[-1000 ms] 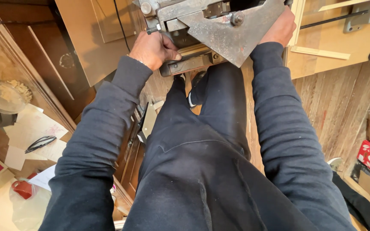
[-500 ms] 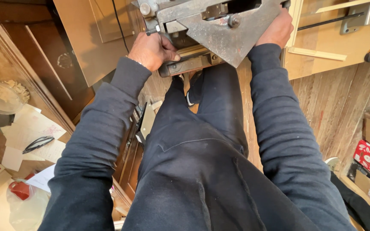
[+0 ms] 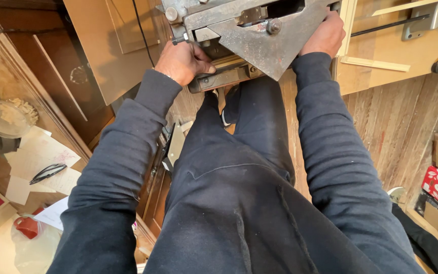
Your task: Assembling wooden picture frames using a joining machine and miter saw.
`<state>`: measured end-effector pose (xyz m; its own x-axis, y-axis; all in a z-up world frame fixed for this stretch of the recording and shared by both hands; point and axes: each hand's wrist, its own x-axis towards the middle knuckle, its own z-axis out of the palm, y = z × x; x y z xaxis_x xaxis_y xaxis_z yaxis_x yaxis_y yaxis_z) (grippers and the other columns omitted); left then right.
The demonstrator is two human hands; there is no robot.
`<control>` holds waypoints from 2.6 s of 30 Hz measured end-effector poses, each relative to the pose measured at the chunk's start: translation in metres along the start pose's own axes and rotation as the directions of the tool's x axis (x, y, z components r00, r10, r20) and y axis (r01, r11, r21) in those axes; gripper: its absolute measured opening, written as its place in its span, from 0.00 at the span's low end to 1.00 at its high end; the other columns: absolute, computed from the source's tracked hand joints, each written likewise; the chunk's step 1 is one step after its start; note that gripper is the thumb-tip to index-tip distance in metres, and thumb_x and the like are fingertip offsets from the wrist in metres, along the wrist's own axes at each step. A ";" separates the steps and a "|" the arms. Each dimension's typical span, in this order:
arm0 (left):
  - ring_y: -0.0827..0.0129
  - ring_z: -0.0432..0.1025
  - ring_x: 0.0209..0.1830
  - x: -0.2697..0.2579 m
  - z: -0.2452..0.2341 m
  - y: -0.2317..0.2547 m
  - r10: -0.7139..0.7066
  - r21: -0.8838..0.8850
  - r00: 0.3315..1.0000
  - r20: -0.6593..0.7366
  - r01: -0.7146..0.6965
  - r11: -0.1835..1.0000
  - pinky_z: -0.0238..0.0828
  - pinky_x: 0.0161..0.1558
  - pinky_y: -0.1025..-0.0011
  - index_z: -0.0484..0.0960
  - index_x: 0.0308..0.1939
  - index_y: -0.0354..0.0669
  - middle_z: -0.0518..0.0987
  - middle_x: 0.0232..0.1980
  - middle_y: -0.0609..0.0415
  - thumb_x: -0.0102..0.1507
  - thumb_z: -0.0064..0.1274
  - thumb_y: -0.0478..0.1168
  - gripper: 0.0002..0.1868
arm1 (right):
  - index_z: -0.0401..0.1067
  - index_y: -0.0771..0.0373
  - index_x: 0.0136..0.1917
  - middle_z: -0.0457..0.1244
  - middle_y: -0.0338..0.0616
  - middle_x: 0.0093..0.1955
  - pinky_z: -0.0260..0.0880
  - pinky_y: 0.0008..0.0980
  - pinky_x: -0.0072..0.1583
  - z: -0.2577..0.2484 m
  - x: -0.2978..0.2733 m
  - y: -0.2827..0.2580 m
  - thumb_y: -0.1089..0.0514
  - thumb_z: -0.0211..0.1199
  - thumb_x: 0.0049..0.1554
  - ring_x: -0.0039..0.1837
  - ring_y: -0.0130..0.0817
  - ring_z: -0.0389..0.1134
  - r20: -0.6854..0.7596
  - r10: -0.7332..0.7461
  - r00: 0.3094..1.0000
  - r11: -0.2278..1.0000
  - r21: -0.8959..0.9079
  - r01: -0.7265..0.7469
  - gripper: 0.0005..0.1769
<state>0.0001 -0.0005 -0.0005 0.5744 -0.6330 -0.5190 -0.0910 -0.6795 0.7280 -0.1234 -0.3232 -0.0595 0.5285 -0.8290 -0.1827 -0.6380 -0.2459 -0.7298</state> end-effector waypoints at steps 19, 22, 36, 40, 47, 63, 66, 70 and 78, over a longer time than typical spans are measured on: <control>0.58 0.80 0.35 0.007 0.009 -0.008 0.018 0.021 1.000 -0.006 -0.017 1.000 0.75 0.43 0.65 0.91 0.37 0.43 0.85 0.35 0.48 0.52 0.73 0.47 0.15 | 0.78 0.64 0.43 0.74 0.50 0.41 0.71 0.43 0.48 0.001 -0.002 -0.004 0.51 0.58 0.58 0.44 0.47 0.75 -0.052 -0.045 0.998 0.987 -0.159 0.036 0.16; 0.58 0.80 0.36 0.008 0.009 -0.010 0.019 0.031 1.000 -0.009 -0.019 0.999 0.75 0.43 0.65 0.91 0.37 0.43 0.85 0.35 0.48 0.52 0.73 0.47 0.15 | 0.77 0.65 0.41 0.73 0.51 0.40 0.71 0.45 0.48 0.003 -0.002 -0.007 0.49 0.59 0.59 0.44 0.50 0.75 -0.057 -0.031 0.998 0.986 -0.167 0.021 0.17; 0.58 0.80 0.37 0.005 0.004 -0.001 -0.035 0.052 0.999 0.011 0.035 0.998 0.76 0.44 0.64 0.91 0.38 0.45 0.86 0.37 0.48 0.53 0.72 0.49 0.16 | 0.76 0.65 0.41 0.71 0.56 0.41 0.70 0.50 0.50 0.005 -0.005 -0.006 0.50 0.62 0.58 0.47 0.60 0.71 -0.086 -0.109 0.990 0.962 -0.259 0.083 0.15; 0.58 0.81 0.38 0.005 0.003 0.001 -0.044 0.066 0.999 0.017 0.043 0.997 0.76 0.45 0.64 0.91 0.38 0.45 0.86 0.37 0.49 0.53 0.72 0.49 0.16 | 0.78 0.63 0.44 0.72 0.54 0.42 0.71 0.49 0.50 0.008 -0.001 0.005 0.53 0.61 0.56 0.48 0.57 0.73 -0.088 -0.127 0.988 0.965 -0.241 0.103 0.12; 0.54 0.80 0.39 0.008 0.007 -0.010 -0.029 0.085 1.000 -0.004 0.029 0.996 0.75 0.45 0.61 0.91 0.40 0.44 0.86 0.37 0.47 0.54 0.70 0.51 0.17 | 0.80 0.61 0.44 0.72 0.55 0.43 0.70 0.50 0.54 0.009 -0.004 -0.016 0.53 0.61 0.54 0.50 0.58 0.72 -0.115 -0.036 0.993 0.963 -0.270 0.004 0.13; 0.66 0.80 0.36 -0.037 -0.031 -0.017 -0.060 -0.082 0.997 0.055 0.065 0.995 0.75 0.44 0.67 0.89 0.43 0.41 0.85 0.36 0.51 0.56 0.70 0.46 0.16 | 0.75 0.66 0.47 0.72 0.53 0.46 0.73 0.45 0.49 0.018 0.014 0.088 0.51 0.50 0.64 0.47 0.51 0.75 -0.063 -0.144 0.988 0.985 -0.102 0.138 0.19; 0.66 0.78 0.34 -0.033 -0.038 -0.014 -0.043 -0.085 0.998 0.055 0.048 0.995 0.73 0.41 0.66 0.87 0.44 0.39 0.83 0.34 0.51 0.58 0.70 0.44 0.16 | 0.75 0.71 0.49 0.71 0.57 0.49 0.75 0.47 0.51 0.013 0.029 0.101 0.49 0.50 0.66 0.48 0.51 0.74 -0.089 -0.020 0.996 0.945 0.324 0.048 0.22; 0.67 0.77 0.32 -0.051 -0.039 -0.039 -0.122 -0.295 0.986 0.113 0.150 0.944 0.73 0.38 0.68 0.87 0.45 0.37 0.83 0.34 0.53 0.63 0.64 0.41 0.12 | 0.74 0.70 0.50 0.70 0.56 0.50 0.75 0.45 0.52 0.020 0.027 0.082 0.51 0.51 0.66 0.49 0.49 0.73 -0.066 -0.089 0.994 0.946 0.307 0.105 0.20; 0.61 0.79 0.39 -0.120 0.012 -0.111 -0.168 -0.983 0.980 0.103 0.126 0.133 0.79 0.43 0.64 0.76 0.58 0.33 0.81 0.49 0.45 0.73 0.48 0.42 0.16 | 0.72 0.68 0.52 0.69 0.53 0.51 0.75 0.42 0.55 0.044 0.037 0.051 0.55 0.53 0.68 0.51 0.44 0.71 -0.022 -0.236 0.971 0.913 0.338 0.229 0.14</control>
<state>-0.0683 0.1464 -0.0240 0.4949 -0.5447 -0.6771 0.8600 0.1951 0.4716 -0.1114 -0.3445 -0.1328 0.6515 -0.7586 0.0094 -0.2719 -0.2451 -0.9306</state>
